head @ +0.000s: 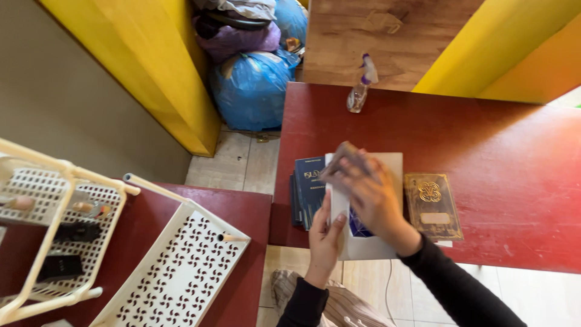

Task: The person inserts white plastic rods into the corner holes of two perforated white trays to form a small shelf frame. Then the person wipes the cover of a white book with a gray cloth.

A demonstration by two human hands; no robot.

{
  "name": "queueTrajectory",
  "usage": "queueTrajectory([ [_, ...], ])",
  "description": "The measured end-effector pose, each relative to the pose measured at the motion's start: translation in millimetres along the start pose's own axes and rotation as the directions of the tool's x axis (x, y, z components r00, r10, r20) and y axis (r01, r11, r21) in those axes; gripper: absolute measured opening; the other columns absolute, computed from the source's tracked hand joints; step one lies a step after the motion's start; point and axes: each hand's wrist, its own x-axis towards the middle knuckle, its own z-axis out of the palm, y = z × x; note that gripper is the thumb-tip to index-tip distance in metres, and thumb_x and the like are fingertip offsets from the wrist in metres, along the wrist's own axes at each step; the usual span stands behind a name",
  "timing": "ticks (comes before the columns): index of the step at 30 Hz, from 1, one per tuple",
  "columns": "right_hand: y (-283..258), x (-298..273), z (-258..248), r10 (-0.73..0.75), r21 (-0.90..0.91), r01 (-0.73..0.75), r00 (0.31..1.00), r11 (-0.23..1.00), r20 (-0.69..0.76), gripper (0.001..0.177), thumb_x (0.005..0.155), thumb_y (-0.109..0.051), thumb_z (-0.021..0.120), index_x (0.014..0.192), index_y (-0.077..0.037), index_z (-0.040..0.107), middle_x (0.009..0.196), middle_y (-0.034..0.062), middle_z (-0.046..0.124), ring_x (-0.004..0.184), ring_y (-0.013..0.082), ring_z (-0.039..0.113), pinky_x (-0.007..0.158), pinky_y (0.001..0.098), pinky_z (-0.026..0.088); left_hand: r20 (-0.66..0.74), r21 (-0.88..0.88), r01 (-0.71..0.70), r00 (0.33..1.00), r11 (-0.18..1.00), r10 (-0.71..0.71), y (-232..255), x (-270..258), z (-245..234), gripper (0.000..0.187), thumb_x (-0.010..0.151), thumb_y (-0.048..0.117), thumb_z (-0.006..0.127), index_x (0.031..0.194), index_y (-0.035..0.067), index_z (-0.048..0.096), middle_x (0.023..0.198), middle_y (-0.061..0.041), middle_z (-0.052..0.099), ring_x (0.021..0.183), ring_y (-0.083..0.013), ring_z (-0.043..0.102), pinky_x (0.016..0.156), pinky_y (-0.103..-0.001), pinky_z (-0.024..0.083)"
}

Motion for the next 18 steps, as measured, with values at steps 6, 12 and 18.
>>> queueTrajectory([
  [6,0.4,-11.2,-1.3,-0.113,0.002,0.114,0.983,0.994,0.148,0.047,0.082,-0.012,0.072,0.129,-0.010,0.068,0.147,0.0063,0.059,0.146,0.0369,0.043,0.120,0.0558,0.030,0.036,-0.068,-0.052,0.998,0.996,0.054,-2.8,6.5,-1.2,0.047,0.103,0.007,0.062,0.148,-0.004,0.051,0.135,-0.009,0.055,0.120,-0.0140,0.057,0.101,-0.027,0.047],
  [12,50.4,-1.3,-19.4,0.086,-0.093,-0.090,0.995,0.992,-0.050,0.040,0.088,-0.003,0.066,0.128,-0.009,0.067,0.150,0.0081,0.058,0.150,0.0357,0.043,0.124,0.0557,0.032,0.029,0.225,0.018,0.999,0.974,-0.025,7.7,4.3,11.8,0.057,0.101,0.010,0.064,0.155,0.008,0.047,0.131,-0.007,0.054,0.115,-0.0114,0.056,0.101,-0.026,0.047],
  [18,21.8,-27.4,-13.8,0.102,-0.115,-0.112,0.991,0.987,-0.086,0.045,0.084,-0.004,0.067,0.128,-0.015,0.072,0.141,0.0083,0.063,0.146,0.0364,0.044,0.120,0.0583,0.030,0.054,0.213,0.055,0.996,0.975,-0.068,-4.7,5.1,18.3,0.051,0.101,0.010,0.065,0.150,0.005,0.053,0.134,-0.006,0.052,0.110,-0.0122,0.056,0.093,-0.025,0.048],
])
